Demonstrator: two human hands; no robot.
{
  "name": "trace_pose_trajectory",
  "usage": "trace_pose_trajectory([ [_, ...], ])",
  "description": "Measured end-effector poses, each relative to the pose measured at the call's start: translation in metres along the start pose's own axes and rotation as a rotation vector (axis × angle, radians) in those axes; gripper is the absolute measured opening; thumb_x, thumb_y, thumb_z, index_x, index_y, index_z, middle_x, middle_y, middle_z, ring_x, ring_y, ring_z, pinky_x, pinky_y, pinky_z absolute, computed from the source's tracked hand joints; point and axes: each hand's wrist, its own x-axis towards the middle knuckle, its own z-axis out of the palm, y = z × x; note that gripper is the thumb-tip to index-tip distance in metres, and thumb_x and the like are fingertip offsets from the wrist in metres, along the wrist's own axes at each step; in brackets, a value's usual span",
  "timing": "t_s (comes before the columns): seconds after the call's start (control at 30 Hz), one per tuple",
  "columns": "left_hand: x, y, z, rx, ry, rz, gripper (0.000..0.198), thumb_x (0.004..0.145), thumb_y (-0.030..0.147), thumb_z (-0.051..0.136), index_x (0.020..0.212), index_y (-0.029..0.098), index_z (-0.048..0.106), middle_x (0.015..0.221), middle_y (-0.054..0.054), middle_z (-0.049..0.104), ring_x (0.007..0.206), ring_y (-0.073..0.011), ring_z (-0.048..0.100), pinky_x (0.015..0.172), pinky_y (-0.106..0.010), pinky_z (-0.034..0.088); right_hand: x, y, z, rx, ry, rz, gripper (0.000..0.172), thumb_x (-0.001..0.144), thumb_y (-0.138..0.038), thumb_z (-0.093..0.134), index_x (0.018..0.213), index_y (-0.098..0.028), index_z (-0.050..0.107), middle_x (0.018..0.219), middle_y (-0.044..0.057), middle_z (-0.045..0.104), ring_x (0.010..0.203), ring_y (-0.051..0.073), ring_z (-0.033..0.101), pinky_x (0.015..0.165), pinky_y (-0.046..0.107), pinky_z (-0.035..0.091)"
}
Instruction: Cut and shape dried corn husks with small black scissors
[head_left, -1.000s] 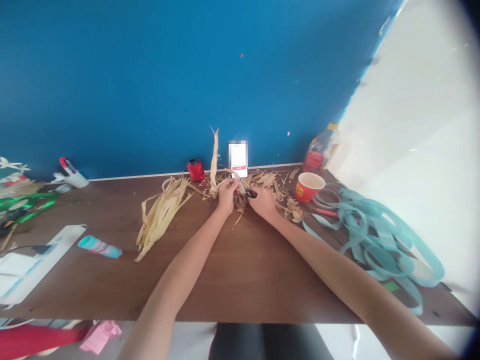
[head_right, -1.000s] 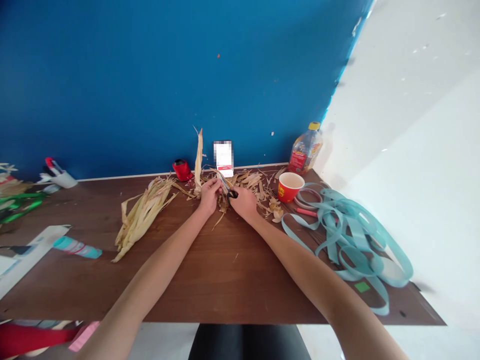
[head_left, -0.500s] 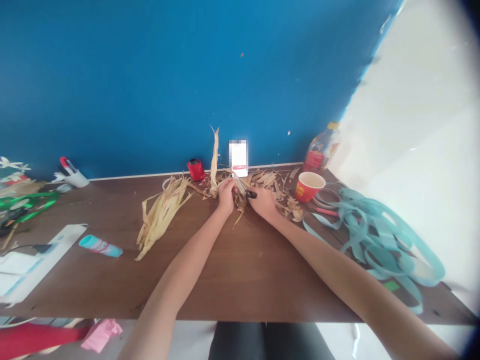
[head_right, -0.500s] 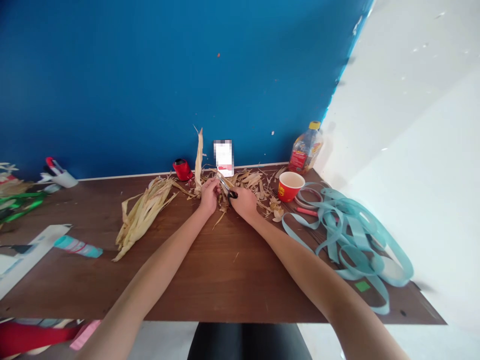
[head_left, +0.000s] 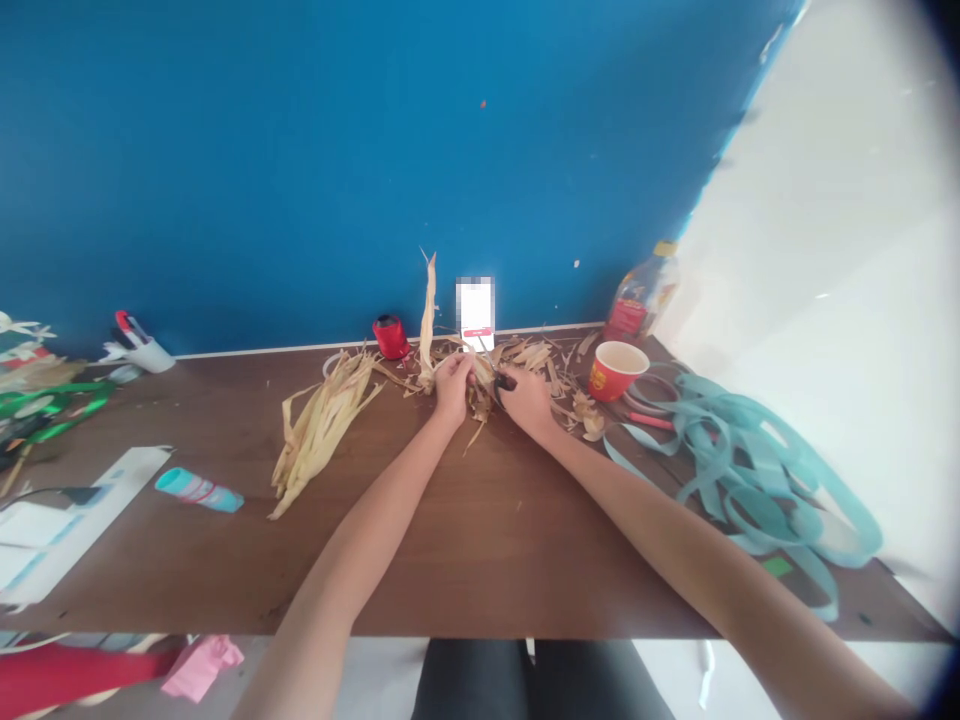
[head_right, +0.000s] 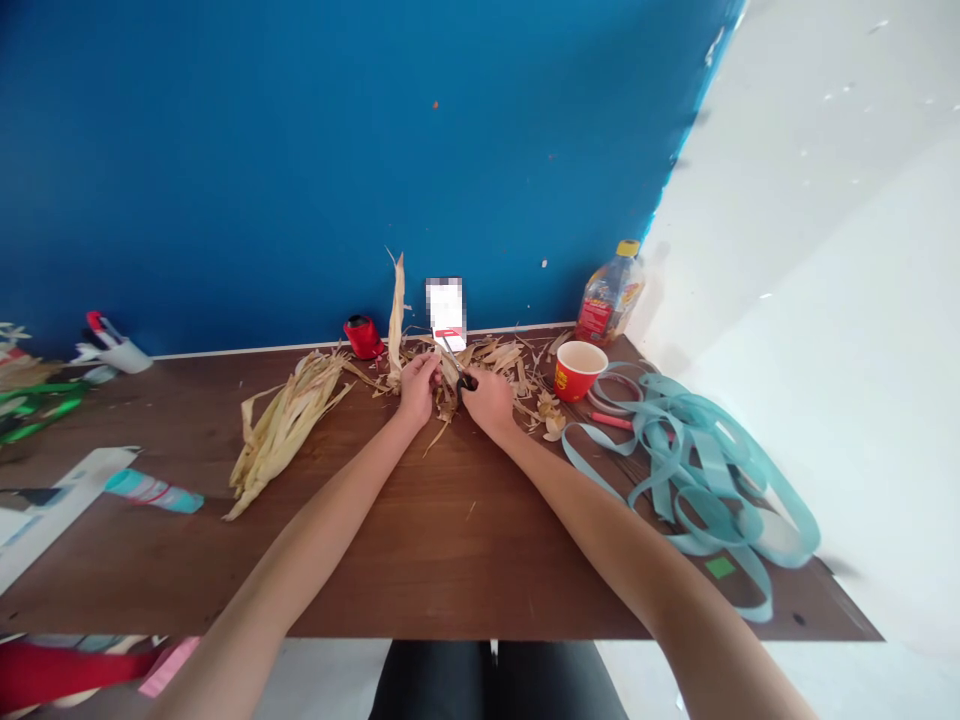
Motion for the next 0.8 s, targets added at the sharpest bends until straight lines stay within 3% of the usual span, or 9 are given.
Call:
trace_pose_trajectory([
  [0.37, 0.001, -0.001, 0.001, 0.083, -0.014, -0.001, 0.025, 0.072, 0.037, 0.076, 0.076, 0.016, 0.063, 0.054, 0.005, 0.047, 0.049, -0.0065, 0.042, 0.051, -0.021, 0.033, 0.002, 0.001, 0.000, 0.098, 0.042, 0.066, 0.030, 0.075, -0.028, 0.058, 0.101, -0.023, 0.072, 0.085, 0.002, 0.073, 0.080, 0.020, 0.065, 0.073, 0.027, 0.046],
  [0.57, -0.005, 0.003, 0.005, 0.079, -0.072, -0.028, 0.021, 0.074, 0.031, 0.071, 0.079, 0.016, 0.058, 0.066, 0.000, 0.061, 0.052, -0.0070, 0.050, 0.053, -0.021, 0.038, 0.002, 0.003, 0.001, 0.131, 0.087, 0.048, 0.033, 0.078, -0.029, 0.056, 0.106, -0.022, 0.070, 0.090, 0.004, 0.074, 0.083, 0.022, 0.066, 0.077, 0.029, 0.048],
  [0.8, -0.009, 0.005, 0.007, 0.111, -0.093, -0.001, 0.020, 0.072, 0.027, 0.072, 0.080, 0.017, 0.056, 0.070, 0.000, 0.063, 0.058, -0.0089, 0.055, 0.055, -0.020, 0.041, 0.004, 0.008, 0.005, 0.179, 0.102, 0.045, 0.037, 0.077, -0.029, 0.056, 0.112, -0.021, 0.067, 0.094, 0.005, 0.074, 0.084, 0.022, 0.067, 0.080, 0.031, 0.050],
])
